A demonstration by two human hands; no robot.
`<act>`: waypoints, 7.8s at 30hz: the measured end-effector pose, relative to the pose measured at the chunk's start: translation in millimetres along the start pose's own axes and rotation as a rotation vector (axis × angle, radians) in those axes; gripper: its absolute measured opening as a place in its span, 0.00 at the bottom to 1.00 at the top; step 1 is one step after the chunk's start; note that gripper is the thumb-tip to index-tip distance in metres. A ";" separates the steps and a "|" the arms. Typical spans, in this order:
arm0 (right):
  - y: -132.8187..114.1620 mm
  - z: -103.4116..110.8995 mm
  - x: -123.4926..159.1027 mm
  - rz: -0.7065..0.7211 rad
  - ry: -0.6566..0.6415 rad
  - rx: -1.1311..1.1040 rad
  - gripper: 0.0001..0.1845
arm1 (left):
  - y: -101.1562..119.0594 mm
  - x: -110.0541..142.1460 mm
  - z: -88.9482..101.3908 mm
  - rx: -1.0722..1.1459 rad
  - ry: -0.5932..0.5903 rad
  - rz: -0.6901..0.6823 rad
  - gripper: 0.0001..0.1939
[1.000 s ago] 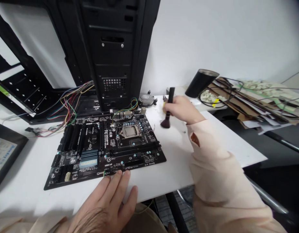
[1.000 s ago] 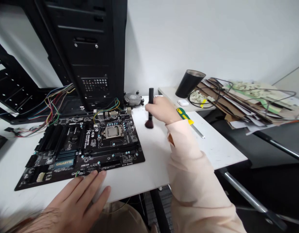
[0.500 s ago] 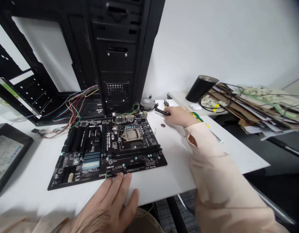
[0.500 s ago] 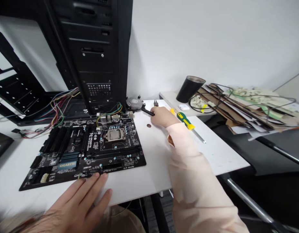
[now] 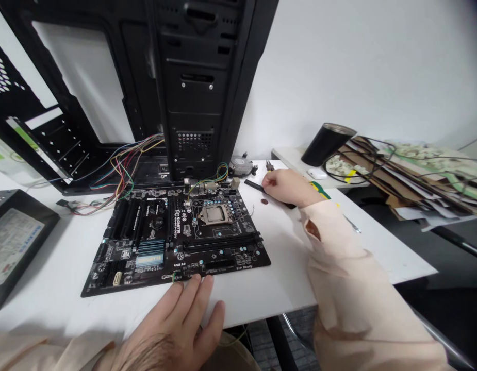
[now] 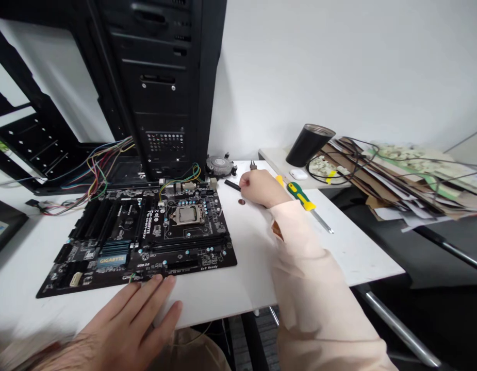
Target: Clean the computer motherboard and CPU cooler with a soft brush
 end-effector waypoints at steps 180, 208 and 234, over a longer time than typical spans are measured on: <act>-132.8 -34.5 78.6 0.750 -0.016 0.088 0.10 | -5.3 -4.7 2.3 -0.055 0.109 0.021 0.12; -133.5 -38.0 82.0 0.797 0.026 0.107 0.09 | -0.6 0.5 -7.1 -0.059 0.120 0.015 0.16; -135.1 -37.9 82.7 0.755 -0.028 0.132 0.10 | -7.8 -6.3 4.9 -0.035 0.064 -0.010 0.12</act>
Point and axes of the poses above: each hand's wrist, its own x-axis away from the middle knuckle, its own z-axis out of the back of the hand, y = z × x, the point moved 6 cm from there along -x, towards the middle knuckle, and after that the axes turned 11 degrees about -z, right-handed, at the moved point
